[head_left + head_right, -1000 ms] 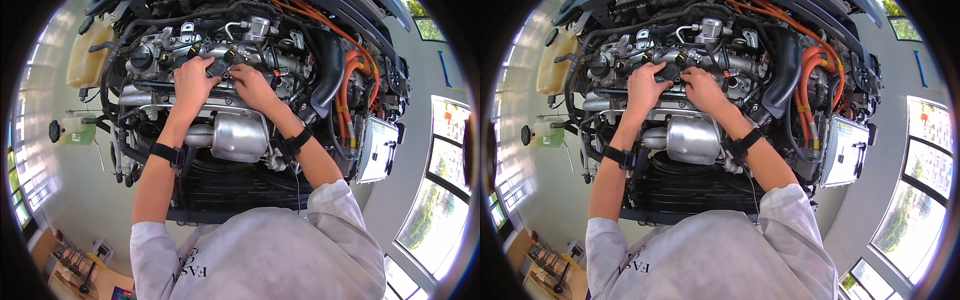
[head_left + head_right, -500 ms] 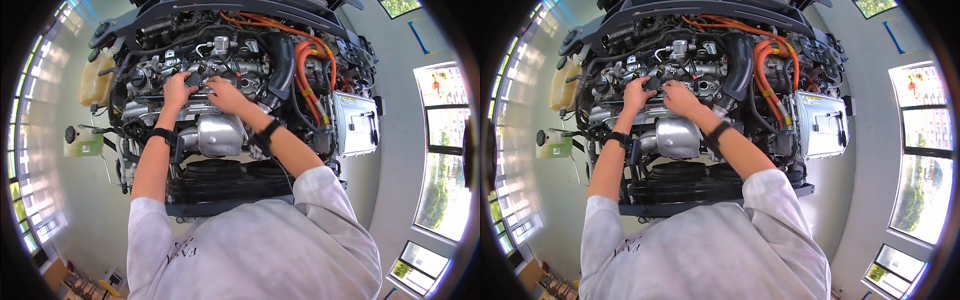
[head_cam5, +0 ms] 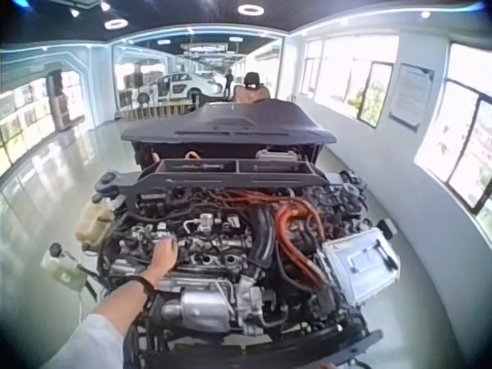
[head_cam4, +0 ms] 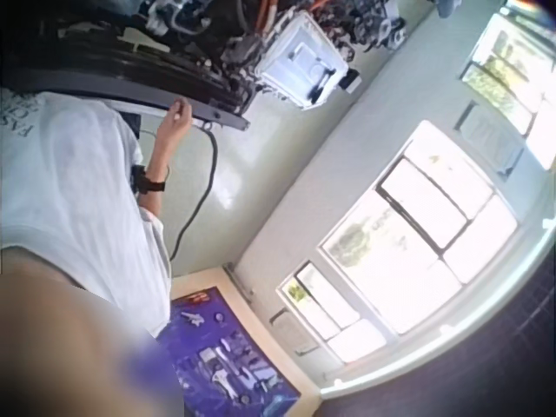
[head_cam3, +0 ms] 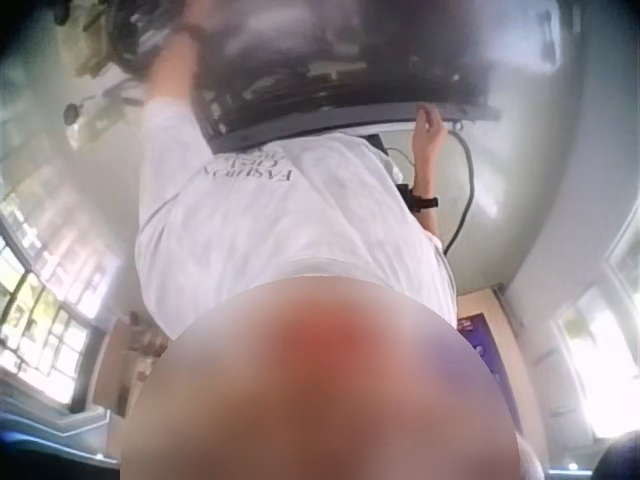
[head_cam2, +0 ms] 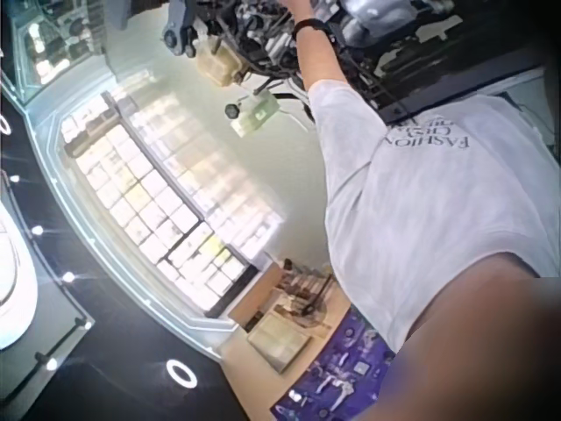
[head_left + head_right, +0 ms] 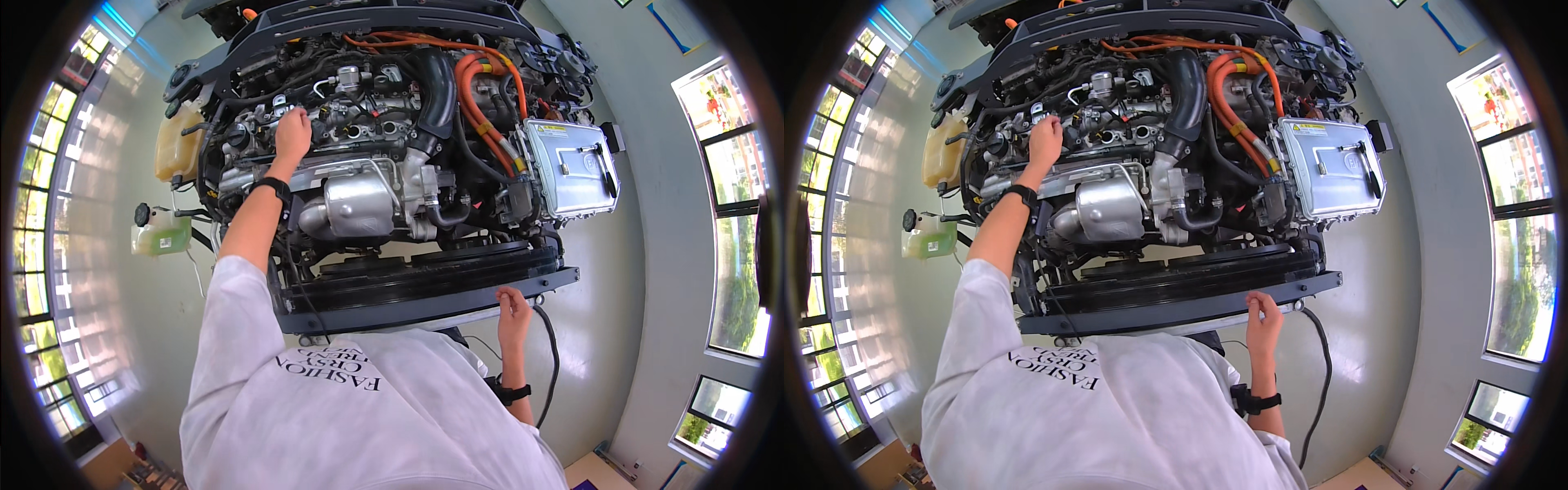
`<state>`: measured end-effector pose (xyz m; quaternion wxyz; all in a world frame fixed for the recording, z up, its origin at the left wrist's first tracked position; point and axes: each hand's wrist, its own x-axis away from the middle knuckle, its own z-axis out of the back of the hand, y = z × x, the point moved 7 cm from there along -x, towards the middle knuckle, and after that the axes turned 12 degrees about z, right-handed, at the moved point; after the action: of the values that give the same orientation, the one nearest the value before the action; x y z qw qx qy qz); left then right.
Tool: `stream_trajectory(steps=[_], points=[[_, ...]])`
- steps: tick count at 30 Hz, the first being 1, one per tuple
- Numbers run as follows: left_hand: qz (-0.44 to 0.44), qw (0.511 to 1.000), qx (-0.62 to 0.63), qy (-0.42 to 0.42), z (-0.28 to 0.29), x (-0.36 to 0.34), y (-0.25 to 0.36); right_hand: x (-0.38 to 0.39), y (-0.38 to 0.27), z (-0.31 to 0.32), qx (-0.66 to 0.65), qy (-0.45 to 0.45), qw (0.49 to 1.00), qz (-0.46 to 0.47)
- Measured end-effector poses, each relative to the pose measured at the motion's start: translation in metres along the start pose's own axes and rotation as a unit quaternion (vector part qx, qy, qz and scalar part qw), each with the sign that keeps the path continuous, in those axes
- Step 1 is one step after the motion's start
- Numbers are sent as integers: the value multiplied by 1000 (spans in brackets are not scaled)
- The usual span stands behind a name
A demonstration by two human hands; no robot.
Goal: Inspecting, disconnecting wire harnesses, and removing ignition components from an exposed vehicle engine block on a stand.
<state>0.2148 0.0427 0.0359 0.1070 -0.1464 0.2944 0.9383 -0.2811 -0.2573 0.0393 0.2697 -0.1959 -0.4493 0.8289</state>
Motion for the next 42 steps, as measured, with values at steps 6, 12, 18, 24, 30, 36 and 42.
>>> stream_trajectory(steps=[6,12,18,24,30,36,42], points=[[-115,992,39,38,-14,-22,41,-25,-20,-25,112,21,981,160],[-210,975,-71,-29,-44,-15,52,-31,3,-48,238,-65,945,213],[-200,977,-64,-31,-44,-19,51,-39,1,-48,225,-84,952,191],[-204,973,-107,1,-50,-23,58,-41,3,-52,241,-128,943,189],[-202,974,-99,-15,-49,-22,58,-41,-2,-53,227,-133,943,202],[-218,972,-84,-12,-42,-17,47,-36,-7,-54,231,-97,945,209],[-236,967,-99,18,-50,-15,62,-25,-10,-45,226,-53,953,195]])
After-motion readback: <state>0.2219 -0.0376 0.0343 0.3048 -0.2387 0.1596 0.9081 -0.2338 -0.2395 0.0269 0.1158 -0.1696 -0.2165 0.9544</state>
